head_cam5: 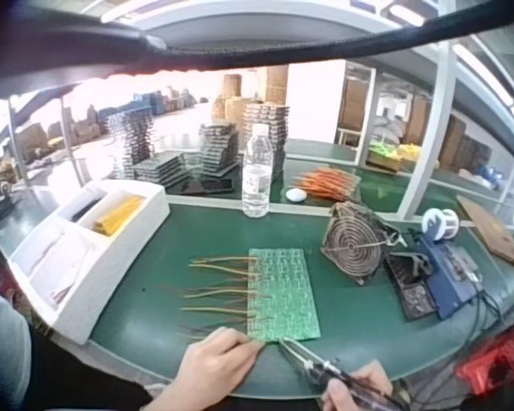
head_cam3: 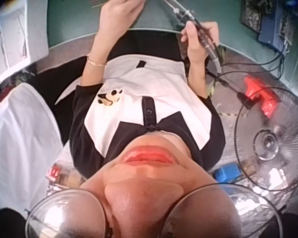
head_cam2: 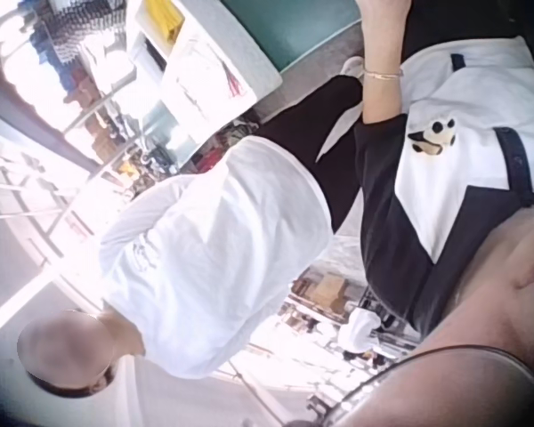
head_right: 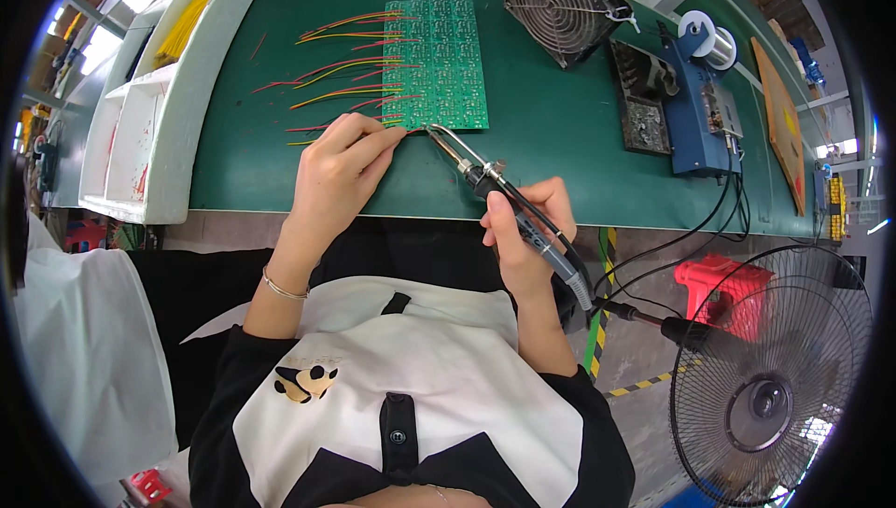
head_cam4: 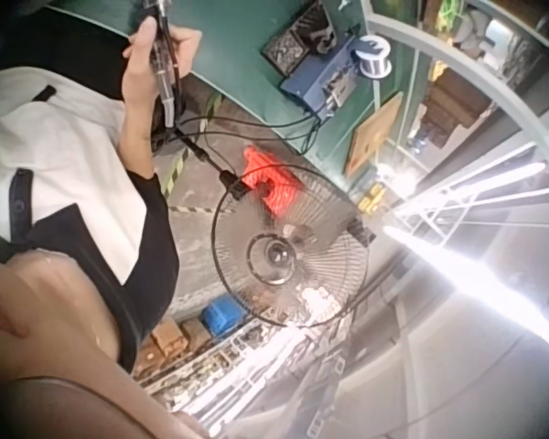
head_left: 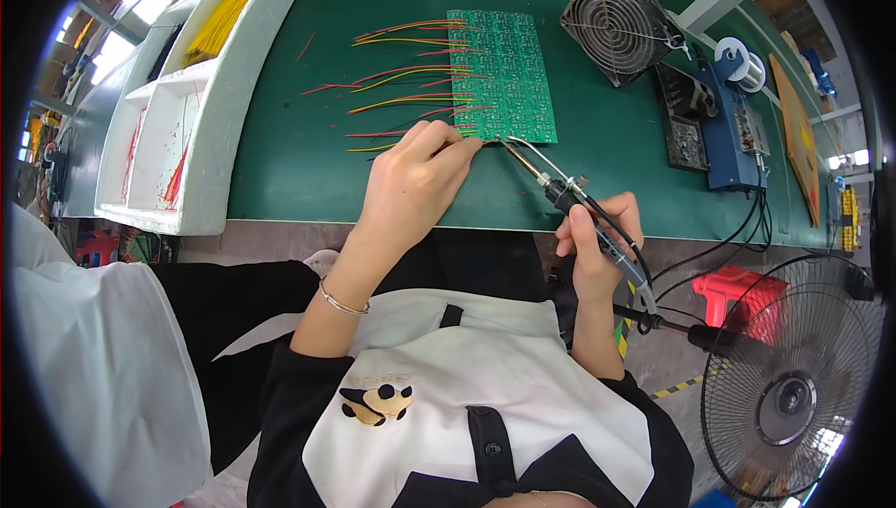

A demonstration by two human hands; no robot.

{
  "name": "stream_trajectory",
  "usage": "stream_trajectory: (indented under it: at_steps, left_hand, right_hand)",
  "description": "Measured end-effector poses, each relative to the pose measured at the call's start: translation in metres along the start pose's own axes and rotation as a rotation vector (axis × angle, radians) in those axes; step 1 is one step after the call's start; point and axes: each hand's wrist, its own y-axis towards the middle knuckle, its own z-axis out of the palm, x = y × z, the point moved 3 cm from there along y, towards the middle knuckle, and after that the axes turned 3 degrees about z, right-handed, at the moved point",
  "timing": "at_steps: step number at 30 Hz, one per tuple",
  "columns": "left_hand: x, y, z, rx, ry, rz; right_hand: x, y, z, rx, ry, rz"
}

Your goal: The person solders wires onto a circuit board using a soldering iron, then picks wires from a divided tray and solders them onto the board.

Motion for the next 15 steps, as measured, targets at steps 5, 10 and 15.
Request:
stream_trajectory:
  at_steps: [5, 10, 15]
  left_hand:
    - [0.0017, -0.0003, 0.0009, -0.044, 0.014, 0.047]
    - [0.0015, 0.0006, 0.0004, -0.037, 0.006, 0.048]
    - [0.0009, 0.0005, -0.002, 0.0, -0.006, -0.006]
  right_hand:
    - [-0.0001, -0.0003, 0.0006, 0.005, -0.01, 0.001]
    - [0.001, -0.0002, 0.0025, -0.007, -0.074, -0.033]
    - [0.0009, -0.0007, 0.0019, -0.002, -0.056, -0.016]
